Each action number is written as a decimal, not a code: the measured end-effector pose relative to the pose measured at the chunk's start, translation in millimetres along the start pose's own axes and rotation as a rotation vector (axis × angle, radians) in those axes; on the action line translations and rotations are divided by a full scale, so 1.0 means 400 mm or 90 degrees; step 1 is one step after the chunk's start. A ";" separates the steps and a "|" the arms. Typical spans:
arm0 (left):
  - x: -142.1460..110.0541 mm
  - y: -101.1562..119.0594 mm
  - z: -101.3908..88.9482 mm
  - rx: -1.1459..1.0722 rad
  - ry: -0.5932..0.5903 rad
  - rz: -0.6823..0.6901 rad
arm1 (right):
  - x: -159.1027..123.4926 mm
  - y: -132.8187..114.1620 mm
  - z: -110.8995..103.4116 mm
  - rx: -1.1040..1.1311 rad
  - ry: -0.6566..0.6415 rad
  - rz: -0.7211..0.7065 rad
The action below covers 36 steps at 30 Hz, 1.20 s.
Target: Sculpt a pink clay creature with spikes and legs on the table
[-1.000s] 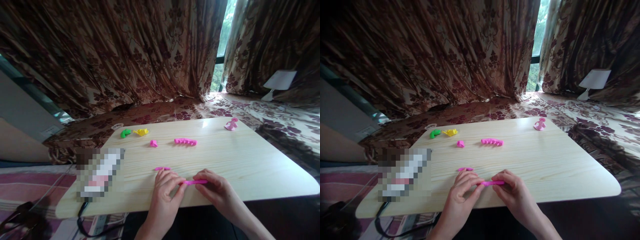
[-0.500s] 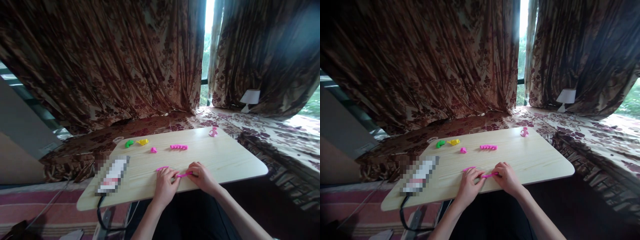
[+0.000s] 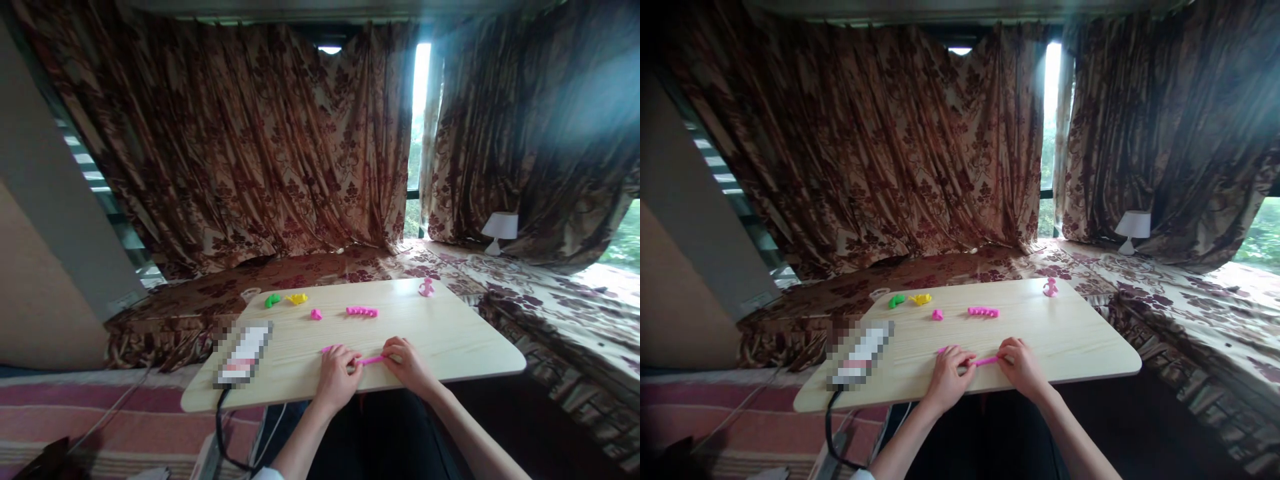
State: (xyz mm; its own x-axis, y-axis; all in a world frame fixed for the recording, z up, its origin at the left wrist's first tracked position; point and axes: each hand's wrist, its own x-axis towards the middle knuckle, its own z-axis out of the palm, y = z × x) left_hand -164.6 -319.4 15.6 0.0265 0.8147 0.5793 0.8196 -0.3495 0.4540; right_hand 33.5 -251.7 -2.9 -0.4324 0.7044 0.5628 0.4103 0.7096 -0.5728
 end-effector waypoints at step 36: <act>0.021 -0.149 -0.024 0.135 0.045 -0.221 | 0.025 -0.024 0.025 0.073 -0.014 0.027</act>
State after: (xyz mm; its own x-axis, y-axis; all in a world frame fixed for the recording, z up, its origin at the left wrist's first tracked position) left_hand -218.8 -296.4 0.0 -0.3050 0.8311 0.4651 0.8730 0.0489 0.4852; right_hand 17.3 -251.7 2.2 -0.4354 0.7320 0.5240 0.3347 0.6720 -0.6606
